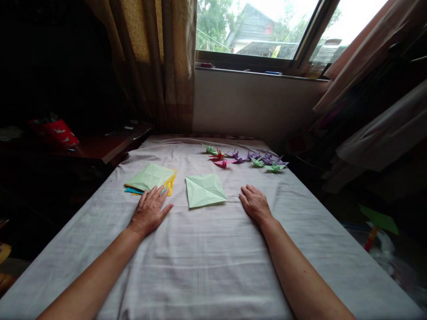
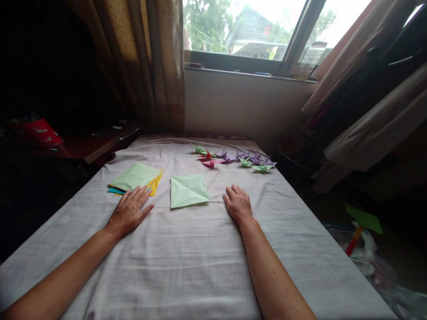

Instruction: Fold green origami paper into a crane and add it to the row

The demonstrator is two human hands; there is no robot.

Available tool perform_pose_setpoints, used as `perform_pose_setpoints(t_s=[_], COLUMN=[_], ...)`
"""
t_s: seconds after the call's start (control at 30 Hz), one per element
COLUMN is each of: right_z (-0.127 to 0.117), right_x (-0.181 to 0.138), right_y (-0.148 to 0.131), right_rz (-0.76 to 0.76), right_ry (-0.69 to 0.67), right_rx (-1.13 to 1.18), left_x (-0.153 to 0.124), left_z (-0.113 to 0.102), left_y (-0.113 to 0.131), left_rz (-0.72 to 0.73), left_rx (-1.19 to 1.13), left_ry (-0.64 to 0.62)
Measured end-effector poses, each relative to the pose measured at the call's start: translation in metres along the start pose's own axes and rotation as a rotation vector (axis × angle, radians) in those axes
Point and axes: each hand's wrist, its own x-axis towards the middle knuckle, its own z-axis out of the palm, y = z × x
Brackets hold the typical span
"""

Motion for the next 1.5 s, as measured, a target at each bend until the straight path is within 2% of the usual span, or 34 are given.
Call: perform_pose_setpoints(t_s=[0.17,0.3,0.4,0.47,0.53,0.6,0.7,0.87,1.13,1.4,1.5], right_z=[-0.003,-0.008,-0.013,-0.015,-0.014,-0.01,-0.004,0.002,0.001,-0.02,-0.027], right_x=[0.0,-0.002,-0.008,-0.015,-0.02,-0.024,-0.024,-0.021,-0.022,-0.024,-0.031], right_y=[0.009,-0.004,-0.027,-0.042,-0.054,-0.059,-0.059,-0.058,-0.059,-0.069,-0.076], right_rz=[-0.015,-0.013,-0.095,-0.265,-0.346,-0.378,-0.386,-0.404,-0.404,-0.529,-0.612], right_ry=[0.022,0.05,0.072,0.096,0.093,0.086,0.1,0.138,0.185,0.359,0.371], right_rx=[0.036,0.08,0.141,0.255,0.305,0.337,0.355,0.34,0.284,0.331,0.366], left_x=[-0.002,0.0,0.01,0.019,0.029,0.038,0.047,0.051,0.05,0.045,0.041], left_z=[-0.002,-0.005,-0.012,-0.016,-0.019,-0.018,-0.011,-0.001,0.0,-0.013,-0.02], left_y=[-0.008,-0.009,0.011,0.032,0.054,0.072,0.085,0.084,0.08,0.079,0.084], left_rz=[0.006,0.04,0.148,0.239,0.31,0.341,0.304,0.307,0.324,0.357,0.383], left_rx=[-0.039,-0.037,-0.078,-0.119,-0.148,-0.175,-0.199,-0.211,-0.265,-0.356,-0.353], left_ry=[0.061,0.116,0.099,0.029,-0.039,-0.092,-0.119,-0.028,0.078,0.036,0.05])
